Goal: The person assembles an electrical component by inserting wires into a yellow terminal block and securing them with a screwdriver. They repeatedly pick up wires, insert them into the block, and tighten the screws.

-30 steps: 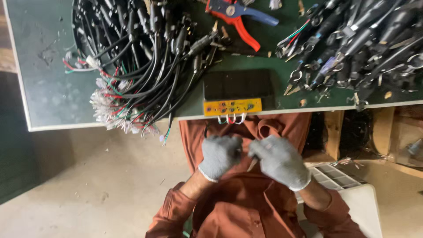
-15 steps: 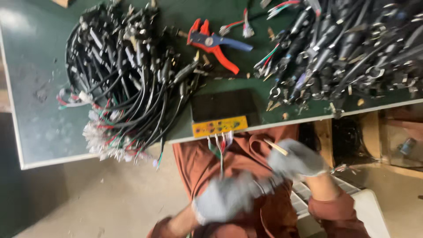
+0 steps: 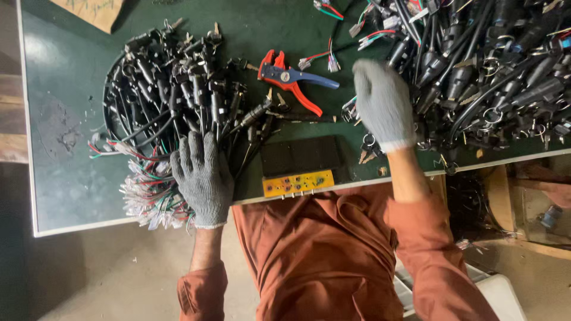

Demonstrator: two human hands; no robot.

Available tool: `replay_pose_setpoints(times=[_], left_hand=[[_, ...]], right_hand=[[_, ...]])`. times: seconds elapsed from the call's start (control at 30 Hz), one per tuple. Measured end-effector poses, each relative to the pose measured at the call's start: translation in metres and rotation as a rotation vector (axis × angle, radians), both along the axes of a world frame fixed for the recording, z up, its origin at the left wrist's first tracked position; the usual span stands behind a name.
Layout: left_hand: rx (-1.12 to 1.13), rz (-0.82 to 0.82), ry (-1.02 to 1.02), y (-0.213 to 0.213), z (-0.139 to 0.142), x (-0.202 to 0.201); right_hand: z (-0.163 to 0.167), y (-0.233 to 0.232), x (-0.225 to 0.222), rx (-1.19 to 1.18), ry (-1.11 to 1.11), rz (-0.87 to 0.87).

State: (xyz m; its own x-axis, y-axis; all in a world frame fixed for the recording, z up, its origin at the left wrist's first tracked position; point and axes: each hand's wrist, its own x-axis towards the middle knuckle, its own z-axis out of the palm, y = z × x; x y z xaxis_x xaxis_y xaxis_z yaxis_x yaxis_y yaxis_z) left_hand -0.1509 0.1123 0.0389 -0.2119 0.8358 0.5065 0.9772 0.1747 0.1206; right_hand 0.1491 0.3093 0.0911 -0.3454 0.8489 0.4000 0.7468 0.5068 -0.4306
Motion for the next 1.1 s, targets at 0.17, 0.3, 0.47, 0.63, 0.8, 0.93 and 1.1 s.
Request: replay_pose_setpoints(times=[0.17,0.3,0.47,0.63,0.8,0.93,1.1], left_hand=[[0.047,-0.022,-0.015,-0.002,0.003,0.001],[0.035,0.004,-0.044,-0.001,0.002,-0.001],[0.051,-0.011,-0.062,-0.004,0.000,0.000],[0.070,-0.019,-0.064,-0.003,-0.005,-0.003],[0.121,-0.002,-0.073,-0.010,0.013,0.006],[0.149,-0.375,-0.832,-0.051,0.045,0.061],[0.056,-0.124,-1.301,-0.083,0.053,0.140]], right_hand=[[-0.013,0.066,0.003,0.203,-0.492,-0.479],[-0.024,0.095,-0.013,0.019,-0.632,-0.507],[-0.030,0.102,-0.019,0.315,-0.273,-0.647],[0.007,0.062,-0.016,-0.354,0.474,-0.225],[0.023,-0.102,-0.039,-0.776,1.229,-0.081],[-0.022,-0.215,-0.035,0.133,0.098,0.374],[-0.105,-0.234,-0.022,-0.241,0.167,0.670]])
